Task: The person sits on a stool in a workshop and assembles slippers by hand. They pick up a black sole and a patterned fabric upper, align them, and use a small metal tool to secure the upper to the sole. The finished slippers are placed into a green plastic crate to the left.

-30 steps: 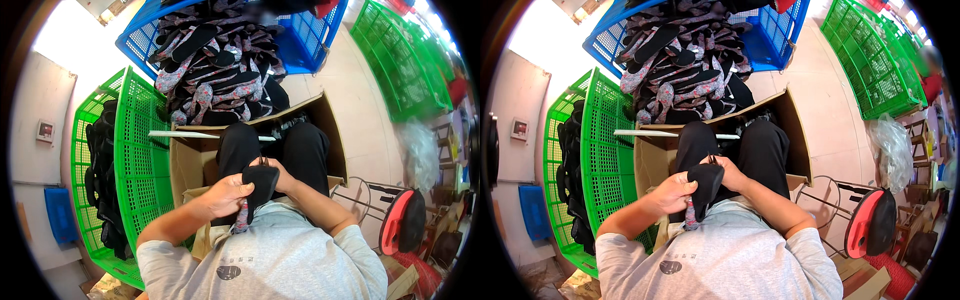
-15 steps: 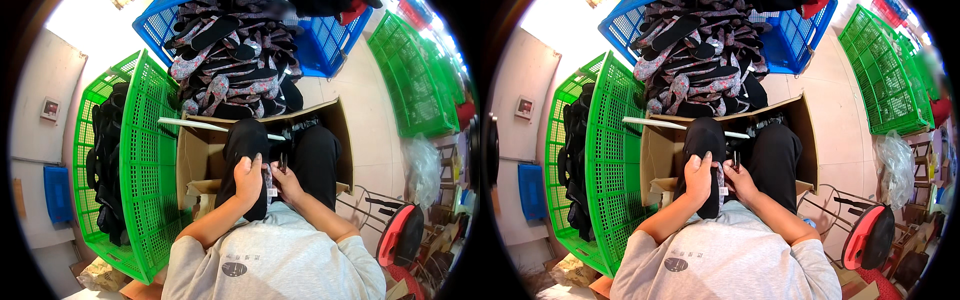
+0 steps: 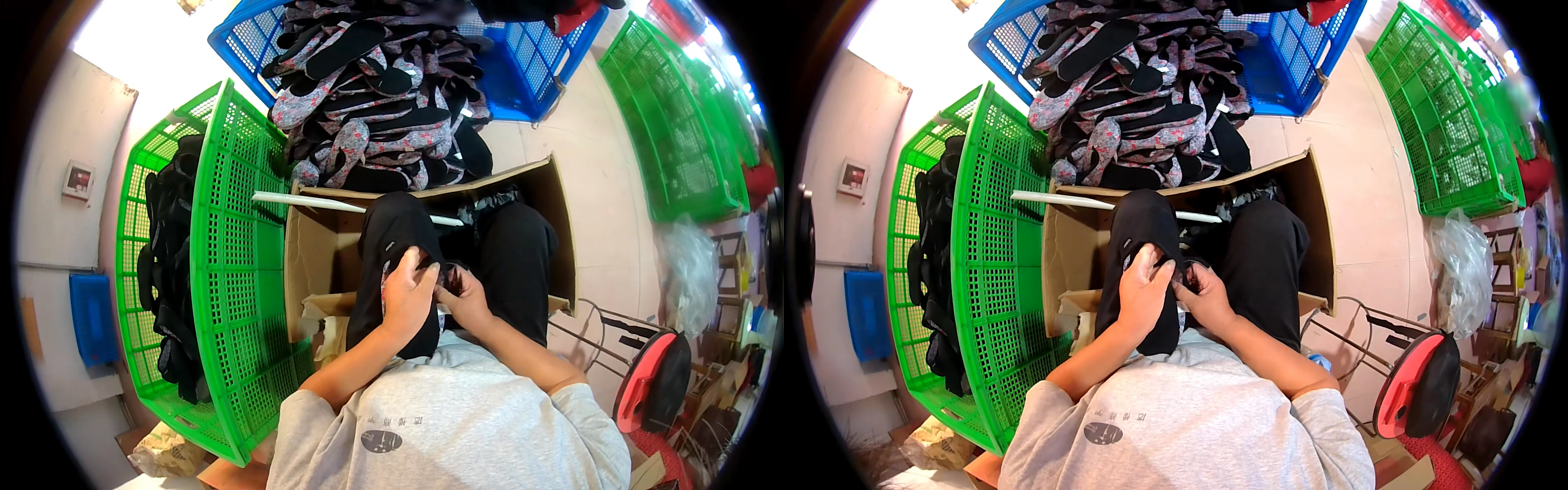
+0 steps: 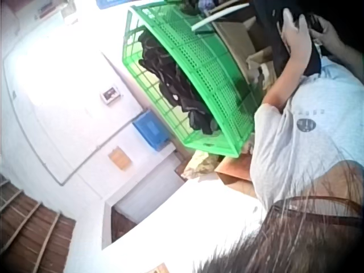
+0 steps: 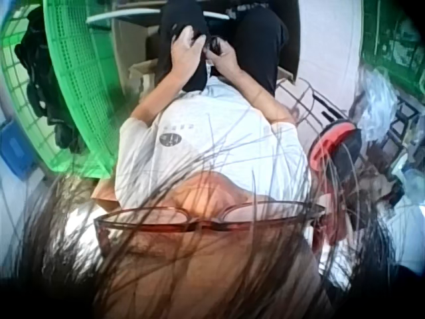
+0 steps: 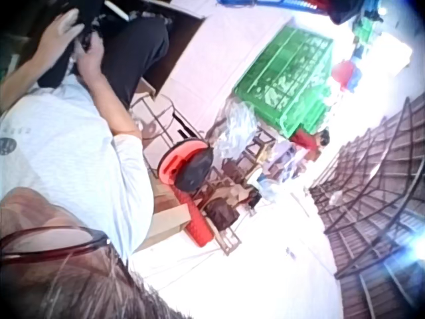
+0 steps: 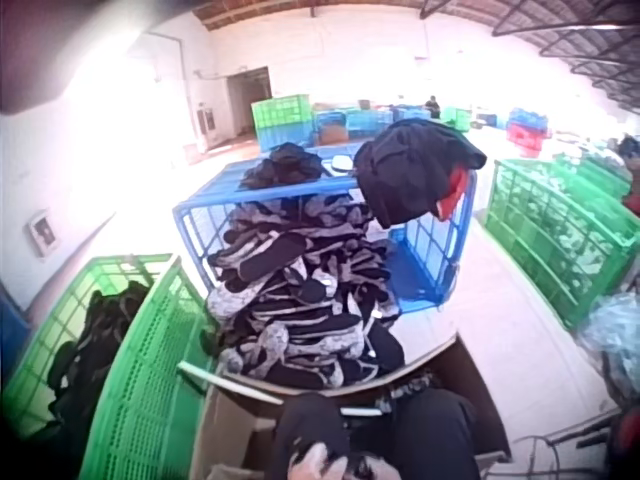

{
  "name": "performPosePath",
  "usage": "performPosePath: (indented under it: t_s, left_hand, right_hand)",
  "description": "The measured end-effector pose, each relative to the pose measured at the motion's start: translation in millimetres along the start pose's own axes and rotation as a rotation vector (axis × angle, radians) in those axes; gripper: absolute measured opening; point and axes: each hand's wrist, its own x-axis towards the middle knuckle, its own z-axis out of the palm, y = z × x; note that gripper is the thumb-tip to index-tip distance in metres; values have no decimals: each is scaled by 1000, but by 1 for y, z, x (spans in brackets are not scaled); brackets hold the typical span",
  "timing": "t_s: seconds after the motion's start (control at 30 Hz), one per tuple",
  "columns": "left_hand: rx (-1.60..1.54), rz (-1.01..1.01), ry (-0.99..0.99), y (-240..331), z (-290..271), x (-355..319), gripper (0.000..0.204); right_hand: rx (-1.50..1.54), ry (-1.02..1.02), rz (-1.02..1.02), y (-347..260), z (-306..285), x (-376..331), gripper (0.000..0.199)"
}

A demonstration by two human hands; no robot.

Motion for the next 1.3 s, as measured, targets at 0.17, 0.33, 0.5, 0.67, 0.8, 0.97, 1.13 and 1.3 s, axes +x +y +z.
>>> performPosePath:
  t_s: [0.17, 0.33, 0.5, 0.67, 0.8, 0.97, 1.13, 1.3]
  left_hand:
    - [493, 619, 250, 20, -15, -7, 34]
    - [814, 712, 73, 64, -28, 31, 29]
    - [675, 788, -80, 49, -38, 53, 10]
    - [646, 768, -265, 56, -52, 65, 9]
    - [654, 725, -401, 60, -65, 79, 9]
    - [719, 709, -487, 59, -62, 93, 13]
    - [686, 697, -491, 56, -56, 97, 15]
    - [663, 703, -475, 53, -51, 98, 14]
  right_hand:
    - [-379, 17, -181, 15, -12, 3, 10]
    - [-233, -16, -131, 13, -5, 3, 10]
    - [-189, -92, -103, 14, -7, 5, 11]
    - [-92, -107, -109, 13, -4, 8, 16]
    - [-175, -1, -113, -10, -8, 4, 26]
    - [-468, -47, -268, -59, -29, 20, 34]
    - [-708, -201, -245, -90, -26, 28, 33]
    - [-828, -223, -222, -99, -20, 34, 30]
